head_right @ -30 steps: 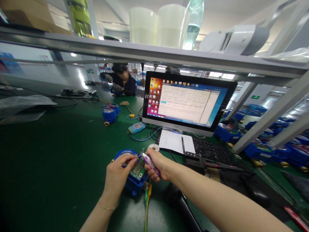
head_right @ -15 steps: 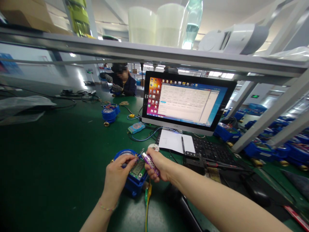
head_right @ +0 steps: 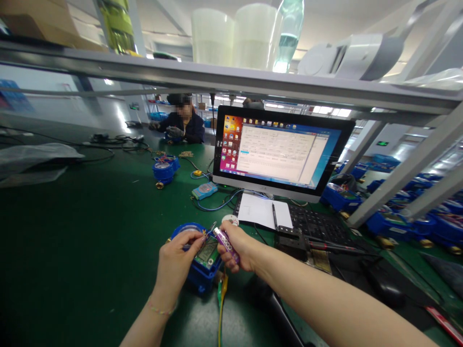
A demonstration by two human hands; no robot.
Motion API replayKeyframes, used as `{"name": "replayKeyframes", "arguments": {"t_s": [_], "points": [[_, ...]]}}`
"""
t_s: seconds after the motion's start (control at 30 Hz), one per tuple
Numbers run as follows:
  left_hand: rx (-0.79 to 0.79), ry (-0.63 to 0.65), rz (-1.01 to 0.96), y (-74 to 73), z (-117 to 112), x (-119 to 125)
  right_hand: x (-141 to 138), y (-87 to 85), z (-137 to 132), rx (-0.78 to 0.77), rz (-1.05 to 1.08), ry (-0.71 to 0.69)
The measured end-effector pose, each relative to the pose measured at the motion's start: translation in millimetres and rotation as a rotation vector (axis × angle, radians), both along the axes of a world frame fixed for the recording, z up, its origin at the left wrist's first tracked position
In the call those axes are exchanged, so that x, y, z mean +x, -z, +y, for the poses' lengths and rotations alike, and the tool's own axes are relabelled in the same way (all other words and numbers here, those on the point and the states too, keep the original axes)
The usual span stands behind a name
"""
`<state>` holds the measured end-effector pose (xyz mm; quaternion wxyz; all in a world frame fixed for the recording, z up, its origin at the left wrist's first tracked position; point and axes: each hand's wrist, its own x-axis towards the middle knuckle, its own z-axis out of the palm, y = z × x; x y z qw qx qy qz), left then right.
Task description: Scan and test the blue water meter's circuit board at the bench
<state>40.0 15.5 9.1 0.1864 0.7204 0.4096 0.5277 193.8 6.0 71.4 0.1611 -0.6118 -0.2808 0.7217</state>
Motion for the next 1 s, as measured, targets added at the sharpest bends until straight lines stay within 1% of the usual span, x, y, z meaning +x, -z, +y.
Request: {"name": "replayKeyframes", "arguments": {"t_s": [1.0], "points": [[0.015, 0.007, -0.005, -1.1, 0.0, -0.2, -0.8, 0.3, -2.8, 0.004, 0.037, 0.070]]}}
